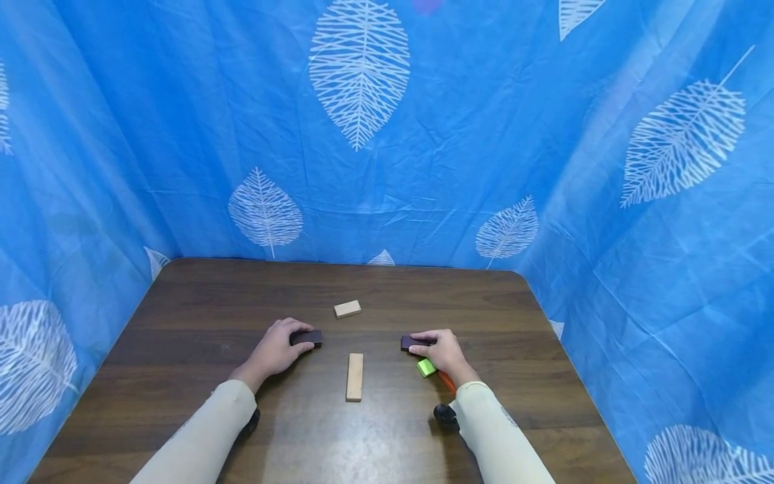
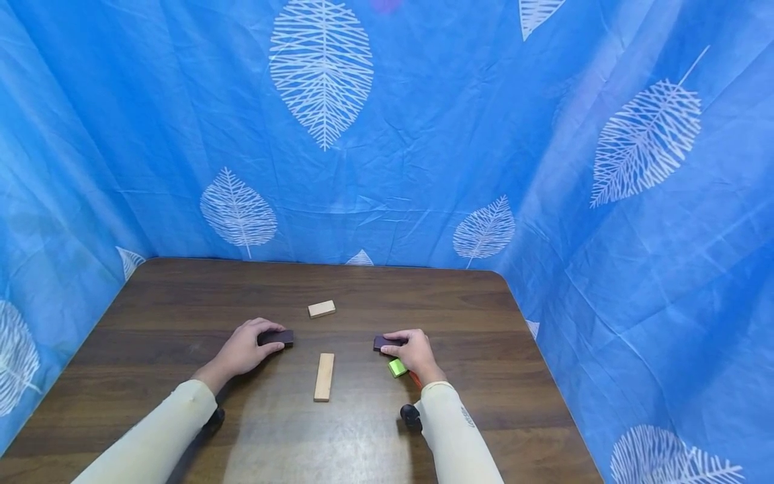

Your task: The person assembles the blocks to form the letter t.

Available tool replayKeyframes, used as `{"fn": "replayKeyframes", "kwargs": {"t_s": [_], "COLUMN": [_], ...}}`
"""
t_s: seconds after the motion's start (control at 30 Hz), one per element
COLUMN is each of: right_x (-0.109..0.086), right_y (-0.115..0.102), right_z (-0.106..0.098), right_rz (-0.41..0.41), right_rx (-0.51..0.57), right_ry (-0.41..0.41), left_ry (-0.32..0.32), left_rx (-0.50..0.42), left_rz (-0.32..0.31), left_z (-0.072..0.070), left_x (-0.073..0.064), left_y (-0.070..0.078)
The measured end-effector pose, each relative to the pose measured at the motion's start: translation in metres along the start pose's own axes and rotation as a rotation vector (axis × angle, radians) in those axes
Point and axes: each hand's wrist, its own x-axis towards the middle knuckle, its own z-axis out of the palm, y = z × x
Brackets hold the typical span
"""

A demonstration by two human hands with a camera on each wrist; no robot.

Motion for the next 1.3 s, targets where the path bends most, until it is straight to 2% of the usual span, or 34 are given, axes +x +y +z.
{"fn": "replayKeyframes", "kwargs": {"t_s": [0.13,0.3,0.47,0.57,0.7,0.83,1.3], "right_x": [-0.001,-0.003,-0.004,-0.003,-0.003,-0.004,-0.005], "right_y": [0.000,0.000,0.001,0.000,-0.001,-0.003,-0.005], "right_z": [-0.001,-0.003,-0.003,-0.003,-0.002,0.000,0.000], "right_rz": [0.004,0.002,0.005,0.016,0.013,0.016,0.033], "right_rx": [-0.008,-0.011,-0.022,-0.026,-0.027,-0.030,-0.009], "right_ry": [0.006,0.014,0.017,0.021,0.022,0.018,0.018], "left_ry": [0.022,0.029,0.034,0.022,0.019,0.018,0.004], "left_rx": [-0.016,-0.019,0.041,0.077,0.089,0.091,0.085], "left_rz": [0.048,0.076,0.088,0.073,0.053,0.059,0.069], "left_z": [0.009,0.022,0.034,0.040,0.045,0.051,0.057], "left_x": [-0.001,0.000,0.004,0.007,0.009,0.009,0.009], "left_y": [0.010,0.021,0.027,0.033,0.040,0.045,0.048]}}
